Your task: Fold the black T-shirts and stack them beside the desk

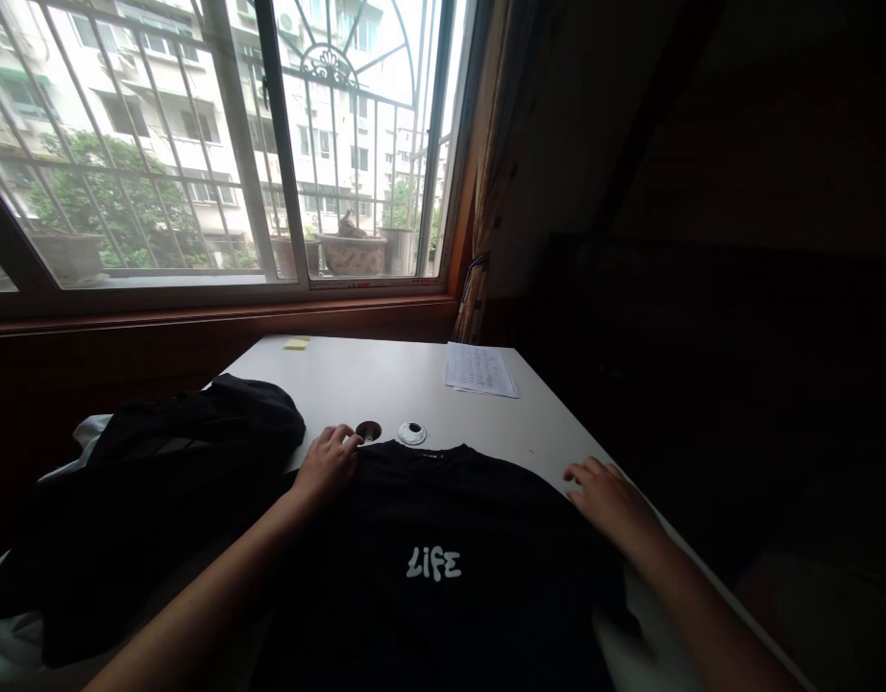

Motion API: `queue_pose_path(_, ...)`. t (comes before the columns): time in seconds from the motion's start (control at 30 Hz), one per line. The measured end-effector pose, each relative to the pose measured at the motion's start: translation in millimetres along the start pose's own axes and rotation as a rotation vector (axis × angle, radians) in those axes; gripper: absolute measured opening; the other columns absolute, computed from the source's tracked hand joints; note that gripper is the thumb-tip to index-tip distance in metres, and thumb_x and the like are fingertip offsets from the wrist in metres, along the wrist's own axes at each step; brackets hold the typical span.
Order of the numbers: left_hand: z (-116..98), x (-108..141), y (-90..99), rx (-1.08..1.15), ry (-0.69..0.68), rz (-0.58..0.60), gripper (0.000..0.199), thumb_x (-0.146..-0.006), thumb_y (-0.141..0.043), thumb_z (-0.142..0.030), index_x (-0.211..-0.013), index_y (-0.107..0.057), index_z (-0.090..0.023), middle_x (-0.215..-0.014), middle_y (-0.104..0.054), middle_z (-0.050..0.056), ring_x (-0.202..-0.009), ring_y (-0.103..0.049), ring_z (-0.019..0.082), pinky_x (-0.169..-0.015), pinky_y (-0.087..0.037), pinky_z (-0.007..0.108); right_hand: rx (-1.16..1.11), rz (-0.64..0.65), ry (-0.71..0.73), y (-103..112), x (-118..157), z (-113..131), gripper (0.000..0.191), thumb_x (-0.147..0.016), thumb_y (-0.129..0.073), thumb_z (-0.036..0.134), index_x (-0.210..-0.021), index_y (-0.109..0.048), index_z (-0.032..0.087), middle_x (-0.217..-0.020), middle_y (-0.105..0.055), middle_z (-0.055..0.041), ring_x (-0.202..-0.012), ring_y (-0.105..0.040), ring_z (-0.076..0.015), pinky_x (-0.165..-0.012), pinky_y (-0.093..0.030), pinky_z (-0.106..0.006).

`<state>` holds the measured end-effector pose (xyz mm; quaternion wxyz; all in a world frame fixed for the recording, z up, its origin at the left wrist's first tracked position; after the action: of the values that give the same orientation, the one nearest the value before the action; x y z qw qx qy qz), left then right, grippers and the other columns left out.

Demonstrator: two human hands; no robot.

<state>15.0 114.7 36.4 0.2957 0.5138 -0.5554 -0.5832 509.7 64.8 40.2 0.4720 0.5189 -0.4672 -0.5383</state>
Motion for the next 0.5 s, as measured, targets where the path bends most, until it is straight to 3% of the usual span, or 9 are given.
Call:
queue_pose_path(0.13,-12,-13,-10.9,0.051,0.002,0.035,0.032,-0.098,-0.054,-0.033,-0.128,-0.06,-0.024,-0.127,-0.059,0.01,-0.119,-0.05,0.03,-0.1,-0.043,0.04,-0.277,-0.041,0.16,-2,-15,67,0.018,-0.089,-0.06,0.031,-0.102,-0.071,0.026,-0.108,-0.065,-0.0091,-0.104,-0.058,-0.0288,-0.092,-0.046,-0.04)
queue_pose_path(0.27,-13,-24,-22.0,0.094,0.076,0.054,0.034,-0.096,-0.057,-0.038,-0.127,-0.06,-0.023,-0.123,-0.06,0.012,-0.117,-0.05,0.034,-0.094,-0.045,0.044,-0.401,-0.052,0.171,-21,-36,121,0.027,-0.089,-0.064,0.032,-0.115,-0.068,0.026,-0.116,-0.063,-0.0087,-0.112,-0.055,-0.0284,-0.099,-0.043,-0.039)
queue_pose_path(0.4,-5,-31,-25.9,0.17,0.093,0.07,0.032,-0.095,-0.06,-0.036,-0.125,-0.061,-0.025,-0.123,-0.058,0.01,-0.113,-0.057,0.029,-0.094,-0.048,0.038,-0.427,-0.07,0.097,-41,-61,145,0.033,-0.09,-0.064,0.037,-0.121,-0.063,0.026,-0.121,-0.061,-0.0098,-0.116,-0.052,-0.0297,-0.101,-0.04,-0.042)
queue_pose_path(0.5,4,-33,-25.5,0.228,0.075,0.092,0.031,-0.095,-0.06,-0.034,-0.125,-0.061,-0.026,-0.124,-0.057,0.009,-0.103,-0.064,0.022,-0.091,-0.05,0.03,-0.457,-0.024,0.066,-46,-78,149,0.033,-0.087,-0.068,0.047,-0.111,-0.065,0.025,-0.111,-0.065,-0.0088,-0.107,-0.057,-0.0284,-0.092,-0.043,-0.04)
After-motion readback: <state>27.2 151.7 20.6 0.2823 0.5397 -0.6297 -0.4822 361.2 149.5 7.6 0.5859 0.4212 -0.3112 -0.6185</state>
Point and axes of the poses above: each hand's wrist, its own x-axis away from the middle knuckle, its own y-axis out of the back of the hand, z = x × y, the point moved 1 cm from there along -x, towards the middle knuckle
